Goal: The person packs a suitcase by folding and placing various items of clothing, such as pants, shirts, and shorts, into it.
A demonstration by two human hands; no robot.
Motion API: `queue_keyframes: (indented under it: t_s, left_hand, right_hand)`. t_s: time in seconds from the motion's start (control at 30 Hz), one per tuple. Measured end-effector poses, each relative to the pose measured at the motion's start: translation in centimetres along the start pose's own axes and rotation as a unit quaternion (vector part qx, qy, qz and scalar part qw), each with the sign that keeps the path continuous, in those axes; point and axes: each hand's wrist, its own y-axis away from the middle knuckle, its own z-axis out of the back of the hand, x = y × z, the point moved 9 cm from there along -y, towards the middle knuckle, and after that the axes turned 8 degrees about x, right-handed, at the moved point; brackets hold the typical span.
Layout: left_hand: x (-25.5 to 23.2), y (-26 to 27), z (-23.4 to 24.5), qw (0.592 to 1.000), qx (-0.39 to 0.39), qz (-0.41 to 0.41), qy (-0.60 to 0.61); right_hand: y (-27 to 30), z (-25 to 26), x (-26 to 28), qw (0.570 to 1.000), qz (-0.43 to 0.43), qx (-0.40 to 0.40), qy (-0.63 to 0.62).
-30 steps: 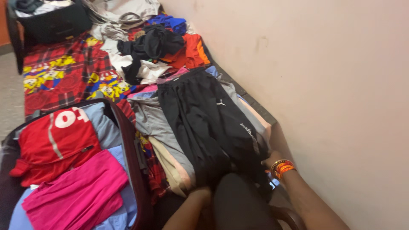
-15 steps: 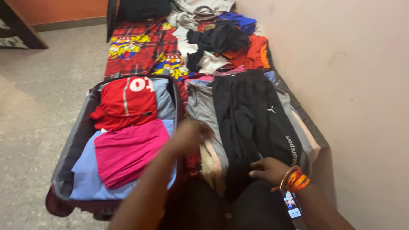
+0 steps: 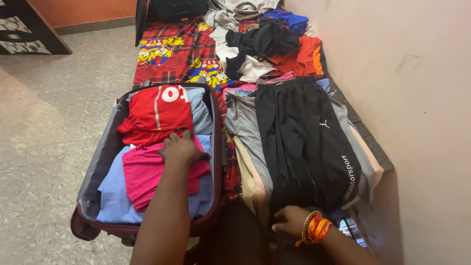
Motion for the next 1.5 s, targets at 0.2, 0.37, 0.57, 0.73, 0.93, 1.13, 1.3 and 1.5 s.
queue_keyframes:
  t_s: [0.2,0.37,0.57,0.73,0.93,1.13,1.3,1.5]
  left_hand:
    - [1.5,-4.3,-2.0,0.998,-0.034,-0.001,0.059]
    - [4.5,-8.5,-2.4,0.972,-0.089,-0.114,0.185]
    - [8.0,-8.5,-0.9,0.716,-0.010,-0.202,0.668]
    - [2.6,-1.9,4.0,0.405,0.081,-0.445,0.795]
    - [-9.8,4.2,4.2,0.310,0.243,-0.438,0.808]
    - [-20.5,4.8,-1.3,0.274,0.365,-0.372,0.808]
    - [-21.0,-3.4,-10.1,0.642,0.267,-0.259,0.670]
    - [-15.2,-11.3,-18.2,0.900,0.201,-0.191,0.335]
  right_hand:
    - [-0.4,1.5,-1.8,0.999,-0.005,-0.027,-0.045]
    - [0.2,2.2,-2.3,0.996,-0.012,-0.024,-0.082]
    - [1.2,4.0,-0.5,0.993,-0.003,-0.041,-0.113]
    - [0.6,4.4,-1.7,0.947,-0.011,-0.078,-0.311]
    - [-1.0,5.9,-3.6,0.847,0.157,-0.117,-0.495]
    - [0.0,8.5,0.9,0.622,0.363,-0.047,-0.692]
    - [2.0,9.4,-1.5,0.508,0.342,-0.097,-0.785]
    - [-2.3,9.4,-11.7,0.611,0.177,-0.317,-0.703]
